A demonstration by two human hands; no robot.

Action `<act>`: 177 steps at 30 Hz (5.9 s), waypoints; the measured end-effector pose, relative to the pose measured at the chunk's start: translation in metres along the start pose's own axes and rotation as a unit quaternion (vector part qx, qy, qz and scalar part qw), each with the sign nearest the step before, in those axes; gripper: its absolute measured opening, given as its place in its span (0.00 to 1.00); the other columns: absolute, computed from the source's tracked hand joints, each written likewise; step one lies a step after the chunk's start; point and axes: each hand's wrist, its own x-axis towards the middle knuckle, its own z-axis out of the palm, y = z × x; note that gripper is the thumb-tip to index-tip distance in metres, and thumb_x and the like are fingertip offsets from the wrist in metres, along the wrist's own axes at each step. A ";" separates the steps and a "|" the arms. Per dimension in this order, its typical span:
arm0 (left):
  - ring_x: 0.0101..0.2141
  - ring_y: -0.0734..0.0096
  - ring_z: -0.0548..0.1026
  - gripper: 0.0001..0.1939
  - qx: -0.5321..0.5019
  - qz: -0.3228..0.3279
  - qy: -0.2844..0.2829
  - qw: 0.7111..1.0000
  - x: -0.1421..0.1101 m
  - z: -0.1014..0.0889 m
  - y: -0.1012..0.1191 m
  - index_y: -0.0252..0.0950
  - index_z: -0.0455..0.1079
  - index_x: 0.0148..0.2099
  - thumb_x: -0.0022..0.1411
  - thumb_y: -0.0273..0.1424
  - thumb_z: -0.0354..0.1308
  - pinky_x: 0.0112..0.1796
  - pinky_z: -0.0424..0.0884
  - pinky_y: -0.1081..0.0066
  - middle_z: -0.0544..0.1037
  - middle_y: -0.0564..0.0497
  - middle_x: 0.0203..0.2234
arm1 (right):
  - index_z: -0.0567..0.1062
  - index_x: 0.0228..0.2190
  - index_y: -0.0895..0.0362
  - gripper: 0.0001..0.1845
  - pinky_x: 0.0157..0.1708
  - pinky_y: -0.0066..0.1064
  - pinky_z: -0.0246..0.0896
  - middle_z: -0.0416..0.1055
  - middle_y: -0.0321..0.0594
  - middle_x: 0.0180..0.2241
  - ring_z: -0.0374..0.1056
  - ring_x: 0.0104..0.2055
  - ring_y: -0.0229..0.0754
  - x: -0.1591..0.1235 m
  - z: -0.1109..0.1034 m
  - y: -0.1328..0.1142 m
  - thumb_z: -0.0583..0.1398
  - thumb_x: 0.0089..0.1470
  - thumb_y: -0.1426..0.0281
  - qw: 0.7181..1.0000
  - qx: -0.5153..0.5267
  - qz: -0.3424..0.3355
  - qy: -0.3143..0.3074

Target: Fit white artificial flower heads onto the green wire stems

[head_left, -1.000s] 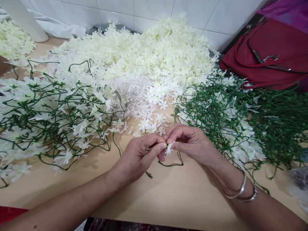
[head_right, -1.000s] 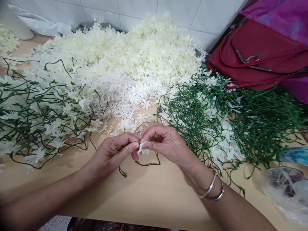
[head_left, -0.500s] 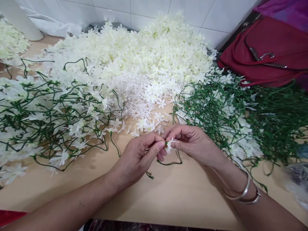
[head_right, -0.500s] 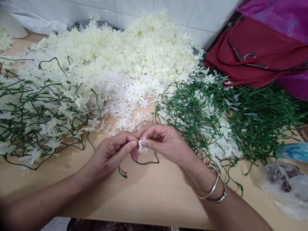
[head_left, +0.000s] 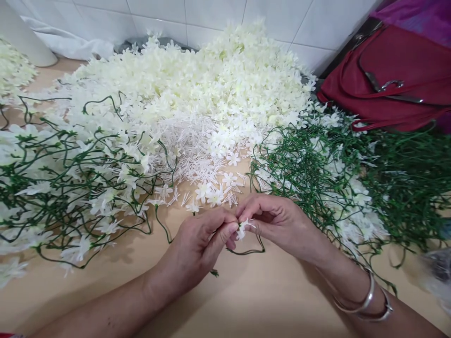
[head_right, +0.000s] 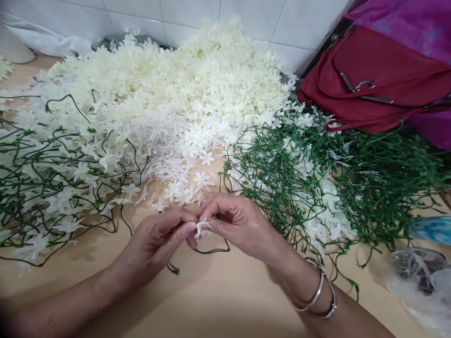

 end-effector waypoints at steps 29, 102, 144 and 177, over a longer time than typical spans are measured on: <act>0.43 0.66 0.80 0.08 0.298 0.189 0.010 0.936 0.011 -0.007 -0.011 0.37 0.76 0.50 0.74 0.28 0.56 0.46 0.73 0.67 0.83 0.47 0.44 | 0.82 0.36 0.49 0.08 0.55 0.50 0.68 0.84 0.39 0.38 0.78 0.46 0.50 0.001 -0.002 0.004 0.64 0.62 0.73 0.848 -0.376 -0.253 0.274; 0.39 0.70 0.79 0.03 0.143 0.116 -0.049 0.982 0.002 -0.049 0.039 0.41 0.74 0.45 0.69 0.29 0.62 0.41 0.73 0.72 0.81 0.52 0.38 | 0.75 0.34 0.53 0.06 0.40 0.33 0.67 0.75 0.38 0.36 0.71 0.38 0.40 -0.002 0.000 0.006 0.66 0.63 0.66 0.947 -0.114 -0.127 0.271; 0.38 0.69 0.77 0.07 0.022 -0.028 0.089 0.995 -0.016 -0.012 -0.004 0.40 0.76 0.45 0.72 0.37 0.61 0.40 0.71 0.70 0.80 0.50 0.37 | 0.79 0.35 0.52 0.03 0.42 0.36 0.69 0.79 0.37 0.35 0.74 0.38 0.41 -0.011 0.023 -0.007 0.65 0.63 0.70 0.982 -0.135 -0.096 0.093; 0.33 0.75 0.78 0.03 0.109 0.062 0.114 0.986 -0.016 -0.006 -0.007 0.37 0.76 0.44 0.69 0.25 0.62 0.36 0.71 0.76 0.82 0.53 0.33 | 0.78 0.32 0.57 0.06 0.30 0.26 0.65 0.75 0.36 0.28 0.69 0.29 0.34 -0.006 0.024 -0.009 0.68 0.58 0.67 0.997 0.011 0.058 0.057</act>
